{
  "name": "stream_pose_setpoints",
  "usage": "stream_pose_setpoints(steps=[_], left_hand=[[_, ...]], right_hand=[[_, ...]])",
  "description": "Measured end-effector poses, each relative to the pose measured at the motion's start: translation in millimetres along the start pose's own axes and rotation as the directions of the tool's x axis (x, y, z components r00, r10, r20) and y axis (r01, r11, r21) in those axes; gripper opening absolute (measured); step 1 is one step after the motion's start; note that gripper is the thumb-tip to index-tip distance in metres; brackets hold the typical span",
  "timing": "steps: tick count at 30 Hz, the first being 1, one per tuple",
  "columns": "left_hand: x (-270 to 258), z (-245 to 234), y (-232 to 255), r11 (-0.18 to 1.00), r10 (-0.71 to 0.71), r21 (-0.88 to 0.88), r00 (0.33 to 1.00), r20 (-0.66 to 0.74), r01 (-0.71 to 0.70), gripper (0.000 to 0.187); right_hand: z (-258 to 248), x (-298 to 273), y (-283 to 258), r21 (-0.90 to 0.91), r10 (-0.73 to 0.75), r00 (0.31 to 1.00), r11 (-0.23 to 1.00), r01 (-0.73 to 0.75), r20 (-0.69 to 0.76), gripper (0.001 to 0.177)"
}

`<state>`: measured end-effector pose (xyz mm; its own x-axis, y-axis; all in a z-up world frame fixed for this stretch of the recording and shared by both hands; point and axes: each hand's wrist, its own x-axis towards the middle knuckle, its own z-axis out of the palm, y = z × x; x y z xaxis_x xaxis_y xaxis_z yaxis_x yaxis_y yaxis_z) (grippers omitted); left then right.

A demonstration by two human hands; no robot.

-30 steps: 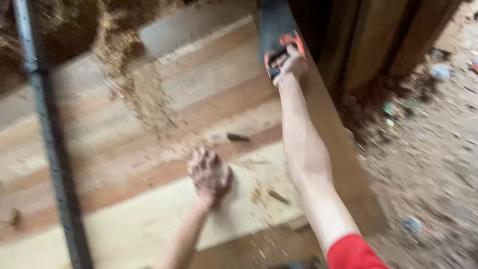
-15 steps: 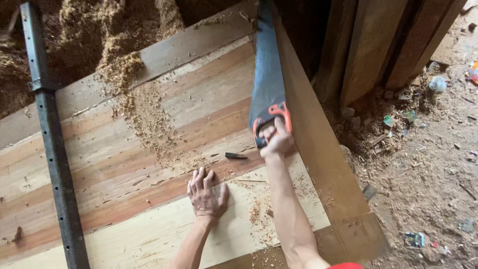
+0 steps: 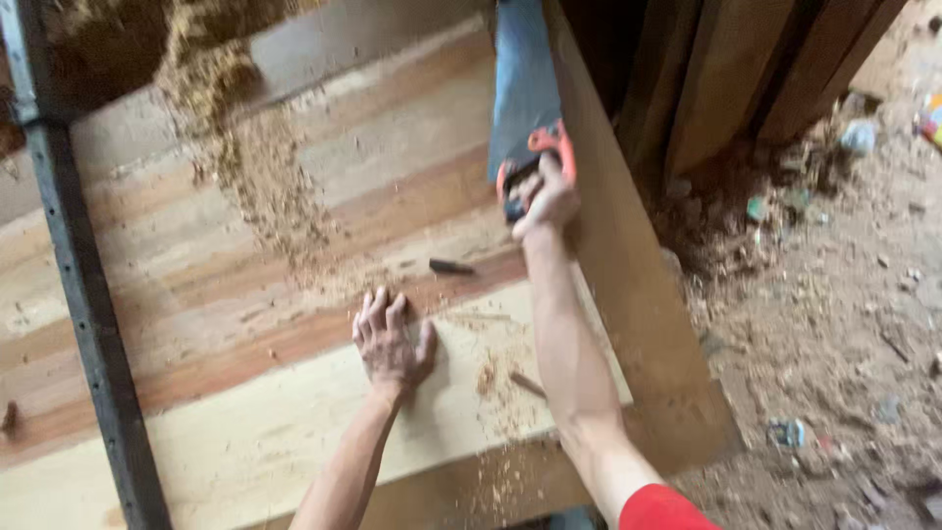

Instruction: The person uses a hand saw to cut a wooden plank on a workbench. They also use a metal bar to measure and mark the wood, and a hammer to drive nails into the plank.

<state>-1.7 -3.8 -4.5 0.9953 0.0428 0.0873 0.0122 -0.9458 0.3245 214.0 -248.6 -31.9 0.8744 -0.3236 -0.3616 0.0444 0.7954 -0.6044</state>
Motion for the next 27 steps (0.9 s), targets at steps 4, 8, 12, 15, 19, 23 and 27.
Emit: stream_pose_setpoints(steps=[4, 8, 12, 15, 19, 23, 27], left_hand=[[-5, 4, 3, 1.0, 0.009, 0.003, 1.0, -0.026, -0.009, 0.065], [-1, 10, -6, 0.999, 0.031, 0.04, 0.999, -0.009, -0.03, 0.063], [-3, 17, -8, 0.999, -0.012, 0.043, 1.0, 0.006, 0.011, 0.061], [-5, 11, -5, 0.999, 0.01, 0.054, 1.0, -0.025, -0.008, 0.062], [5, 13, -12, 1.0, 0.021, 0.001, 0.999, -0.025, -0.021, 0.06], [-4, 12, -12, 1.0, -0.008, -0.008, 1.0, -0.024, 0.008, 0.057], [-8, 5, -8, 0.999, -0.028, -0.046, 0.998, -0.063, 0.025, 0.054]], right_hand=[[2, -41, 2, 0.17, 0.09, 0.984, 0.983, -0.064, -0.156, 0.043], [11, 89, 62, 0.364, 0.098, 0.988, 0.93, -0.05, -0.115, 0.024], [-33, 160, 52, 0.28, 0.115, 0.993, 0.953, -0.115, 0.017, 0.03], [5, 139, 37, 0.117, 0.073, 0.997, 0.991, -0.071, -0.011, 0.011], [46, 56, 29, 0.137, 0.034, 0.999, 0.99, -0.039, 0.039, 0.006], [37, -17, 26, 0.145, 0.035, 0.999, 0.989, -0.04, 0.035, 0.022], [-8, -80, 33, 0.239, 0.049, 0.999, 0.97, -0.047, 0.0, 0.038]])
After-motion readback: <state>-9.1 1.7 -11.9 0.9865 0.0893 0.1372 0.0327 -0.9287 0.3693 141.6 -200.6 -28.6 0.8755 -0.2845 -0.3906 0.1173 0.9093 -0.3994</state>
